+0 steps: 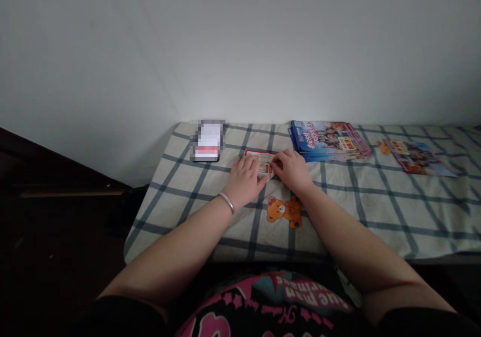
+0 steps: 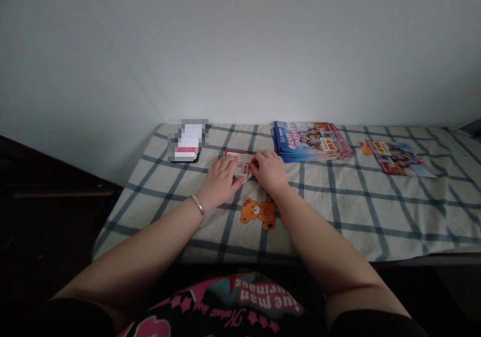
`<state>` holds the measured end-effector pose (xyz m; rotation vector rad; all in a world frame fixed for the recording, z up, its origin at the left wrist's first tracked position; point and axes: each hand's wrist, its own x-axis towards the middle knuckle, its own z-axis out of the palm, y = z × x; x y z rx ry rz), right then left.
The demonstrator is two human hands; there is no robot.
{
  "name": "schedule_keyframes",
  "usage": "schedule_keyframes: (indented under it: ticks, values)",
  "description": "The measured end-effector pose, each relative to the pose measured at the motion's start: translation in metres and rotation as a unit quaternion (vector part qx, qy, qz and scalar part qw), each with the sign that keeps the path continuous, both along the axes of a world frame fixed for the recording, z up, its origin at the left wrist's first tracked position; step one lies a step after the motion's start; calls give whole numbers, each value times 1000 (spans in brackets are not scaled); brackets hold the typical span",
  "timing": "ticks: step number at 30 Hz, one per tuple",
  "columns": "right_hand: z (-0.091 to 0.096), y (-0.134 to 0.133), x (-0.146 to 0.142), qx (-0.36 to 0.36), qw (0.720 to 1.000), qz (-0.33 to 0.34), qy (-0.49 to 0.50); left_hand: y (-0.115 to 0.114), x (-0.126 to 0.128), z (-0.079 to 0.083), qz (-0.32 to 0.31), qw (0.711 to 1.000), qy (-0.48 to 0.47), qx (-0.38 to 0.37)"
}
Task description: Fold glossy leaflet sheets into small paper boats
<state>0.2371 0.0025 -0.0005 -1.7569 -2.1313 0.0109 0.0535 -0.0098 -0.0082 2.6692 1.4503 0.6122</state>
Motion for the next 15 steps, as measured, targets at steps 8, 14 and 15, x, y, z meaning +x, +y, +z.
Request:
schedule_keyframes:
  ticks: [8, 14, 15]
  values:
    - [0, 0, 1, 1, 1000, -2, 6, 1, -2, 3, -10, 1000, -2, -8]
    - [-1, -1, 1, 5, 1000, -3, -1, 2, -5, 5, -21, 999, 1, -31]
    - [-1, -1, 1, 5, 1000, -4, -2, 2, -6, 5, -23, 999, 2, -37]
